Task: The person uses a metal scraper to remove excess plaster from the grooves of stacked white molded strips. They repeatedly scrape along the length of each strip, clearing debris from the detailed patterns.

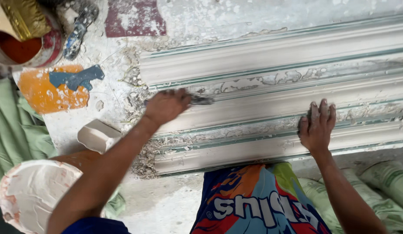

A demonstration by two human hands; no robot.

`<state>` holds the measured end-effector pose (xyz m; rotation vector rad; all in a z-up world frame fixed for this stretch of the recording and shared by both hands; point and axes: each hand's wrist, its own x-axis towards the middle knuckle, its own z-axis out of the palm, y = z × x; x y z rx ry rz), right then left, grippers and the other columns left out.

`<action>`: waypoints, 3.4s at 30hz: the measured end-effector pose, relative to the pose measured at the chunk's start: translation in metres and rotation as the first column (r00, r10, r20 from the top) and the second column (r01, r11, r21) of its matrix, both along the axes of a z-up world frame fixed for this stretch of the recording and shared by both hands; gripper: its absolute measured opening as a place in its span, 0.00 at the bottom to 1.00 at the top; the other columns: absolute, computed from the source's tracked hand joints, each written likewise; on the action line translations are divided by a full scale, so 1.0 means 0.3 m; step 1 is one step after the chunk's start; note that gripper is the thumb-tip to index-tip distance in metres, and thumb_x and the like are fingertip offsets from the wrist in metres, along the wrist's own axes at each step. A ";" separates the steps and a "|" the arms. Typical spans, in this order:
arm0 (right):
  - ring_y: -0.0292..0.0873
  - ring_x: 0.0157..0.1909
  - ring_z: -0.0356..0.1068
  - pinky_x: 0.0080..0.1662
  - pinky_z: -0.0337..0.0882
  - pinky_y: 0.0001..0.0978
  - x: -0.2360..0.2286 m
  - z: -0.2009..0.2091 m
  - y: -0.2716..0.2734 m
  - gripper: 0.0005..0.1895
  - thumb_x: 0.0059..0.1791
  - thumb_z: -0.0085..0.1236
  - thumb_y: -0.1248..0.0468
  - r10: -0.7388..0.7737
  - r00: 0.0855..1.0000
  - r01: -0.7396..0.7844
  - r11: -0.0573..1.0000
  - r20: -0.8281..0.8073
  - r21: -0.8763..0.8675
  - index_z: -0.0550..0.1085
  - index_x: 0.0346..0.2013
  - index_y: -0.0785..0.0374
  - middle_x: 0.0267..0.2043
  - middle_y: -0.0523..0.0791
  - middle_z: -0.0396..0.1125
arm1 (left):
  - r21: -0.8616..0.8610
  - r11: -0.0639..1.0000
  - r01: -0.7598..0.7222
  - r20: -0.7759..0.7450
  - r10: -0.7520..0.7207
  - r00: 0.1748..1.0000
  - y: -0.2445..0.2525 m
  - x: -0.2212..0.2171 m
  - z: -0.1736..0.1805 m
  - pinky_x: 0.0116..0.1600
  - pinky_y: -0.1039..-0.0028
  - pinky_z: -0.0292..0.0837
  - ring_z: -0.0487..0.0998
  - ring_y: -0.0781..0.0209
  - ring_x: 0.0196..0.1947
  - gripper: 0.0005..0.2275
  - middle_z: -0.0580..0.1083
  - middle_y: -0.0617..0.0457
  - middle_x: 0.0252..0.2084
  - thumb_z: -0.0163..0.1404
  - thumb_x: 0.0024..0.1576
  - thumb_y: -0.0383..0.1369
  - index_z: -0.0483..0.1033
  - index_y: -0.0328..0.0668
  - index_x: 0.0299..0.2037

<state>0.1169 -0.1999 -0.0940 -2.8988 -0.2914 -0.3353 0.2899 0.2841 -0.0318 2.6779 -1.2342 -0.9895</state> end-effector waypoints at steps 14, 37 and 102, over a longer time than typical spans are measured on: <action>0.73 0.71 0.50 0.69 0.50 0.64 -0.009 -0.097 -0.063 0.28 0.55 0.45 0.54 -0.097 0.994 0.094 0.993 0.046 0.064 0.69 0.67 0.65 0.70 0.59 0.56 | -0.299 0.861 0.412 0.452 -0.253 0.856 -0.500 0.131 -0.297 0.29 0.57 0.76 0.82 0.45 0.29 0.08 0.75 0.49 0.43 0.46 0.61 0.31 0.76 0.47 0.47; 0.70 0.71 0.54 0.69 0.53 0.63 -0.006 -0.083 -0.047 0.31 0.49 0.53 0.55 -0.145 0.988 0.141 0.987 0.054 0.083 0.69 0.67 0.61 0.69 0.58 0.59 | -0.220 0.838 0.499 0.399 -0.390 0.830 -0.453 0.160 -0.277 0.38 0.59 0.80 0.84 0.51 0.30 0.09 0.74 0.57 0.49 0.48 0.60 0.35 0.76 0.54 0.48; 0.67 0.82 0.34 0.74 0.45 0.75 -0.060 -0.087 -2.091 0.37 0.55 0.56 0.57 -0.097 0.981 0.171 0.848 -0.171 0.501 0.50 0.76 0.48 0.81 0.55 0.34 | -0.247 0.763 0.597 0.486 -0.436 0.758 -4.273 0.368 -0.365 0.30 0.53 0.79 0.84 0.43 0.32 0.11 0.78 0.48 0.41 0.47 0.55 0.23 0.84 0.41 0.40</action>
